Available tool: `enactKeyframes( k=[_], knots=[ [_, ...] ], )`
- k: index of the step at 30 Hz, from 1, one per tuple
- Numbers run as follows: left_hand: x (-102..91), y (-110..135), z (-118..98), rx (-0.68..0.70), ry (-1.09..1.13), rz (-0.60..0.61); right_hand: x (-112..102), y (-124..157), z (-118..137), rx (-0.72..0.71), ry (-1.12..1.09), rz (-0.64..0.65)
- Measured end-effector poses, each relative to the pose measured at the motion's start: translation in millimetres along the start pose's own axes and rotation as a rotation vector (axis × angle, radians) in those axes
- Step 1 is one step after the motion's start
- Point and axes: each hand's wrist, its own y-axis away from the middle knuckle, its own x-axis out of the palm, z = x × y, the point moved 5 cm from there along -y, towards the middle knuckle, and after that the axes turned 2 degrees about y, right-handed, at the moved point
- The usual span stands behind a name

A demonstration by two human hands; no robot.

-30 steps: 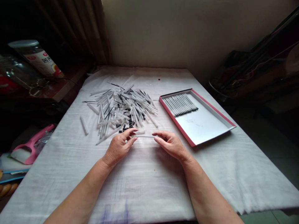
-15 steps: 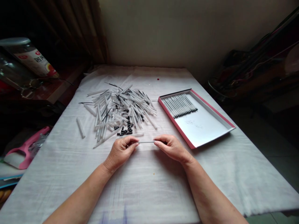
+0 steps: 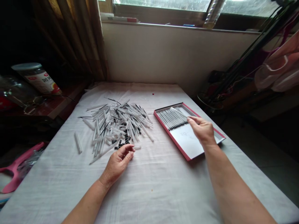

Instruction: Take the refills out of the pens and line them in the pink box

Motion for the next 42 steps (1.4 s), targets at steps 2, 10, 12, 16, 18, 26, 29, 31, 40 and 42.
enactKeyframes(
  k=[2,10,12,16,18,26,29,31,40,42],
  knots=[
    [1.6,-0.5,0.6,0.023,-0.027,-0.004,-1.4,-36.3,-32.5,0.177,0.139,-0.021],
    [2.3,-3.1,2.7,0.021,-0.068,-0.026,32.0,-89.5,-70.6,0.305,0.511,0.041],
    [2.5,-3.0,3.2,0.023,-0.073,-0.023,36.8,-90.4,-73.2,0.314,0.532,0.058],
    [3.0,-2.8,3.7,0.025,-0.096,-0.021,40.6,-91.7,-79.2,0.286,0.63,0.122],
    [3.2,-2.8,3.4,0.021,-0.102,-0.019,41.7,-92.6,-82.0,0.269,0.676,0.151],
    [3.4,-3.8,-1.8,0.026,-0.104,-0.023,45.5,-96.6,-84.0,0.244,0.676,0.176],
    [3.9,-4.0,-3.0,0.039,-0.108,-0.018,44.6,-96.8,-82.1,0.243,0.676,0.194],
    [4.1,-3.8,-3.2,0.043,-0.113,-0.016,42.8,-95.8,-79.3,0.24,0.676,0.206],
    [0.7,-3.5,1.3,0.007,0.026,-0.054,60.1,-44.5,22.7,-0.277,0.483,0.077],
    [-2.9,-4.2,1.9,0.023,0.044,-0.091,81.4,-11.6,56.7,-0.447,0.354,0.173]
  ],
)
